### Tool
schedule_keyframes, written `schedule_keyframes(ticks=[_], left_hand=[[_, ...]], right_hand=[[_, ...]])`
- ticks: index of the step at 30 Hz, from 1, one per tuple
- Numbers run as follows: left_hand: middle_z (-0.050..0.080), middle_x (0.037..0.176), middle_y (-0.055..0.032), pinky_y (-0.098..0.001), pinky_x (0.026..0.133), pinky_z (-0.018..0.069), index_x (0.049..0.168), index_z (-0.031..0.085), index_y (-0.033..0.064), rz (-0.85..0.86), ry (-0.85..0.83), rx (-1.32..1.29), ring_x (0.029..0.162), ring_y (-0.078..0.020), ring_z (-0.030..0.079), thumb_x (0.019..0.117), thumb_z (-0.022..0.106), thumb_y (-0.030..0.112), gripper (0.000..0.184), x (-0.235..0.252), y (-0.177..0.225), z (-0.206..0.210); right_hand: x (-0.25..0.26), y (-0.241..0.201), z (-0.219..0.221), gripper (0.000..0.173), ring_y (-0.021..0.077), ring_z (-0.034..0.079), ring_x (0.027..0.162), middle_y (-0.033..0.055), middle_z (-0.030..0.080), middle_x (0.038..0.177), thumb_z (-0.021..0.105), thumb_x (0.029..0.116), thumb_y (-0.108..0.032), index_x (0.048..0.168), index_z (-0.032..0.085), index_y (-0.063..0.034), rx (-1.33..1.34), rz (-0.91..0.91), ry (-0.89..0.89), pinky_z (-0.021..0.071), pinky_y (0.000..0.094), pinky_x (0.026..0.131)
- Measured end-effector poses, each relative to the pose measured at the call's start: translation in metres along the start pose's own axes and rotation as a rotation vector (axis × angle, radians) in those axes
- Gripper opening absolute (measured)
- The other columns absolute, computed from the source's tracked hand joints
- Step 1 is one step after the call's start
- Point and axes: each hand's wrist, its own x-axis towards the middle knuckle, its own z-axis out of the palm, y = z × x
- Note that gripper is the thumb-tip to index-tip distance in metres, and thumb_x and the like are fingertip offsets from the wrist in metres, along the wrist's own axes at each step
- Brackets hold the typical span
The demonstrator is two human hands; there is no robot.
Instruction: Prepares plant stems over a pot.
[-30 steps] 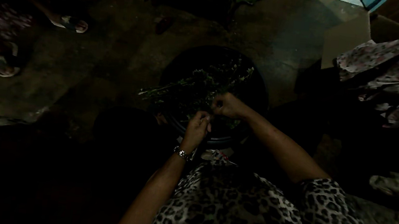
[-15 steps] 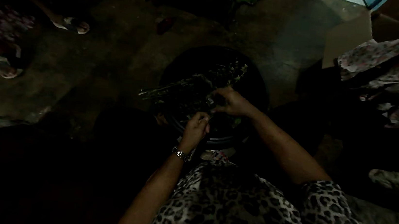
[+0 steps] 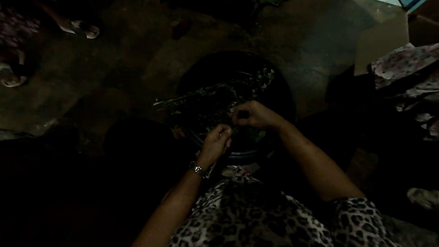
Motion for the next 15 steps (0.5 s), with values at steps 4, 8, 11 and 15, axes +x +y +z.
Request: schedule_keyframes(ticks=[4,8,11,15], left_hand=[[0.052,0.063,0.0031,-0.0160,0.047,0.0372,0.112,0.061,0.0028,0.015,0.009,0.041,0.049,-0.0018,0.044,0.1082,0.049,0.013,0.016,0.002,-0.001,-0.002],[0.051,0.063,0.0037,-0.0160,0.048,0.0375,0.110,0.061,0.0032,0.024,0.014,0.047,0.049,-0.0015,0.043,0.1079,0.049,0.012,0.015,0.002,-0.002,-0.002],[0.051,0.064,0.0033,-0.0165,0.049,0.0385,0.112,0.060,0.0023,0.008,0.033,0.078,0.051,-0.0017,0.044,0.1086,0.049,0.013,0.016,0.002,-0.004,-0.003],[0.051,0.063,0.0034,-0.0168,0.048,0.0375,0.114,0.059,0.0023,0.005,0.063,0.079,0.050,-0.0017,0.043,0.1090,0.048,0.014,0.017,0.001,-0.002,-0.003]], right_hand=[[-0.003,-0.007,-0.014,0.008,0.0137,0.064,0.078,0.0100,0.070,0.089,0.070,0.0917,0.000,0.099,0.072,0.0019,-0.043,0.095,0.031,0.0558,0.0338,0.074],[-0.008,-0.012,-0.028,0.006,0.0139,0.063,0.078,0.0098,0.069,0.089,0.069,0.0920,0.000,0.097,0.072,0.0013,-0.065,0.165,0.068,0.0546,0.0338,0.074],[-0.014,-0.009,-0.044,0.007,0.0107,0.064,0.078,0.0076,0.069,0.091,0.068,0.0925,-0.003,0.099,0.071,-0.0003,-0.028,0.178,0.200,0.0554,0.0315,0.074],[-0.026,-0.018,-0.069,0.011,0.0179,0.066,0.086,0.0122,0.070,0.097,0.066,0.0980,-0.007,0.103,0.072,0.0008,-0.153,0.288,0.305,0.0557,0.0383,0.083]])
